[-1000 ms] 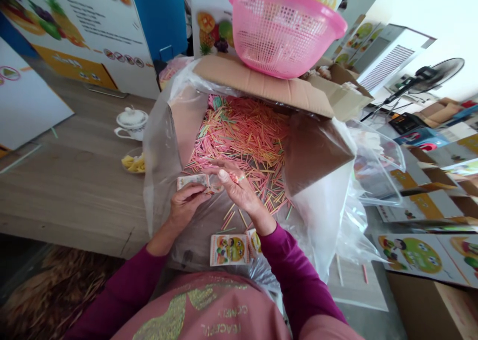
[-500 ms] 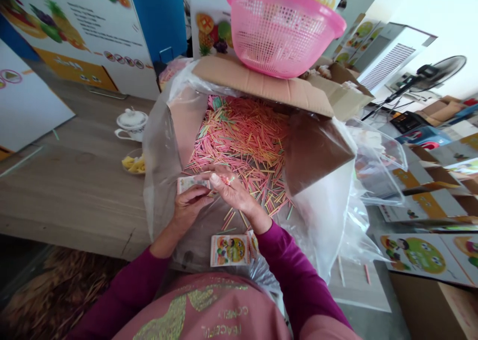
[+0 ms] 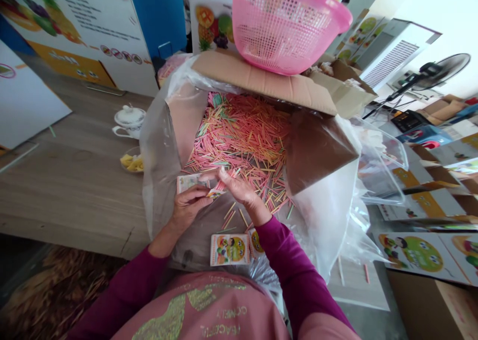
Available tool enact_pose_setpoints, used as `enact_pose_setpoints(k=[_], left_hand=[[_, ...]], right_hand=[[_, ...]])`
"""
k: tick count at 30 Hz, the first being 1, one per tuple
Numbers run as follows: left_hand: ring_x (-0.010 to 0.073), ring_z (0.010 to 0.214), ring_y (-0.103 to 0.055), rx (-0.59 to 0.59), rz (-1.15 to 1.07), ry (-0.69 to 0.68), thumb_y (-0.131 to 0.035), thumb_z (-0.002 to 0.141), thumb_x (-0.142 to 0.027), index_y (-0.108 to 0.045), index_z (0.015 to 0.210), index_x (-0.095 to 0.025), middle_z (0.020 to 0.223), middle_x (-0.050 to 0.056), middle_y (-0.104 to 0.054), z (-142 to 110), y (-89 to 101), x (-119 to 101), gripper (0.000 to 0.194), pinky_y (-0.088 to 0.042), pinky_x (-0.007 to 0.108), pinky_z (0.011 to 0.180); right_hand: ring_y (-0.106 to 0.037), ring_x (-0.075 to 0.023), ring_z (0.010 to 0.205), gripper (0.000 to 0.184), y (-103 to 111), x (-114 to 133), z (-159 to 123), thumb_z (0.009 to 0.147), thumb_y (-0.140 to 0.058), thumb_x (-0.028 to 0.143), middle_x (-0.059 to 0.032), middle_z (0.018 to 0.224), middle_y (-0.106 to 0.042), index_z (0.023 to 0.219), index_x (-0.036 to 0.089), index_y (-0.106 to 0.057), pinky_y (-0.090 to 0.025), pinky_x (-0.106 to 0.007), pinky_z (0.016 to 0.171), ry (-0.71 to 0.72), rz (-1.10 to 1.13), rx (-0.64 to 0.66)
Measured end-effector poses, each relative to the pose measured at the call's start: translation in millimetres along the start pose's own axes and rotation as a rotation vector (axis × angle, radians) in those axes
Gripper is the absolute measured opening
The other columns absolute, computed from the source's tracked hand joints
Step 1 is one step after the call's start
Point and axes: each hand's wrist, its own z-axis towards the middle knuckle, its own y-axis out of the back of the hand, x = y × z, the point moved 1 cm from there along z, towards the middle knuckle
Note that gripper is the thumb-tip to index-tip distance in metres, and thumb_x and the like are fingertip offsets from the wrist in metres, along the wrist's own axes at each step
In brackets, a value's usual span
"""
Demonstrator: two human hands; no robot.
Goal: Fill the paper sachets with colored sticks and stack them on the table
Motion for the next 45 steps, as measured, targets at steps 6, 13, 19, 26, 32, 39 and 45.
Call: enact_pose_setpoints(k=[6,13,19,26,32,39,45], left_hand=[[0.0191,0.08,-0.073,-0.004,-0.001,0.035,-0.096,0.075,-0.036,-0.085,0.073,-0.024,0.081,0.004,-0.08,0,-0.1,-4,0.016,-0.059,0.033,0.078],[0.0169,0.071,-0.067,-0.083,-0.025,0.098,-0.097,0.072,-0.043,-0.077,0.07,-0.022,0.073,0.001,-0.075,-1,-3.3,0,0.03,-0.056,0.031,0.072],[0.0167,0.075,-0.068,-0.098,-0.034,0.019,-0.096,0.076,-0.048,-0.071,0.071,-0.021,0.078,0.001,-0.075,-1,-6.1,0,0.037,-0.057,0.032,0.076],[0.0204,0.085,-0.075,-0.126,-0.073,0.05,-0.097,0.072,-0.056,-0.071,0.073,-0.022,0.086,0.004,-0.08,1,-7.7,-5,0.043,-0.061,0.035,0.082],[0.0168,0.074,-0.07,-0.117,-0.126,0.088,-0.097,0.073,-0.06,-0.069,0.073,-0.021,0.078,0.0,-0.075,3,-15.1,-11,0.048,-0.06,0.032,0.074],[0.014,0.065,-0.068,-0.197,-0.202,0.136,-0.092,0.078,-0.065,-0.065,0.084,-0.022,0.076,-0.003,-0.071,1,-13.8,-8,0.051,-0.059,0.028,0.065],[0.0194,0.087,-0.076,-0.12,-0.086,0.086,-0.094,0.079,-0.056,-0.075,0.106,-0.022,0.097,0.003,-0.08,-6,-1.4,-10,0.047,-0.062,0.031,0.08]], right_hand=[[-0.071,-0.0299,0.131,0.09,-1,2,-2,0.097,-0.035,0.096,-0.0117,0.119,-0.083,0.113,0.025,-0.089,-0.055,-0.05,0.115,-0.03,0.041,-0.015],[-0.069,-0.0297,0.133,0.071,-16,25,-13,0.104,-0.039,0.085,-0.0064,0.123,-0.081,0.115,0.035,-0.089,-0.052,-0.048,0.121,0.023,-0.167,-0.079],[-0.065,-0.0312,0.137,0.073,-24,14,-11,0.104,-0.035,0.087,-0.0073,0.124,-0.08,0.12,0.037,-0.087,-0.047,-0.053,0.125,0.043,-0.302,-0.093],[-0.065,-0.0347,0.141,0.08,-17,22,-16,0.092,-0.065,0.086,-0.0095,0.15,-0.072,0.153,0.034,-0.068,-0.049,-0.058,0.121,0.088,-0.044,-0.2],[-0.058,-0.0303,0.151,0.065,-28,28,-20,0.107,-0.048,0.076,-0.0057,0.159,-0.066,0.156,0.037,-0.065,-0.042,-0.054,0.13,0.159,-0.138,-0.152],[-0.067,-0.0295,0.133,0.067,-20,18,-32,0.099,-0.066,0.075,-0.0079,0.153,-0.068,0.152,0.035,-0.067,-0.057,-0.046,0.109,0.145,-0.086,-0.299],[-0.065,-0.0215,0.075,0.034,-25,9,-37,0.102,-0.072,0.052,-0.0038,0.078,-0.072,0.083,0.025,-0.078,-0.056,-0.038,0.077,0.117,-0.351,-0.342]])
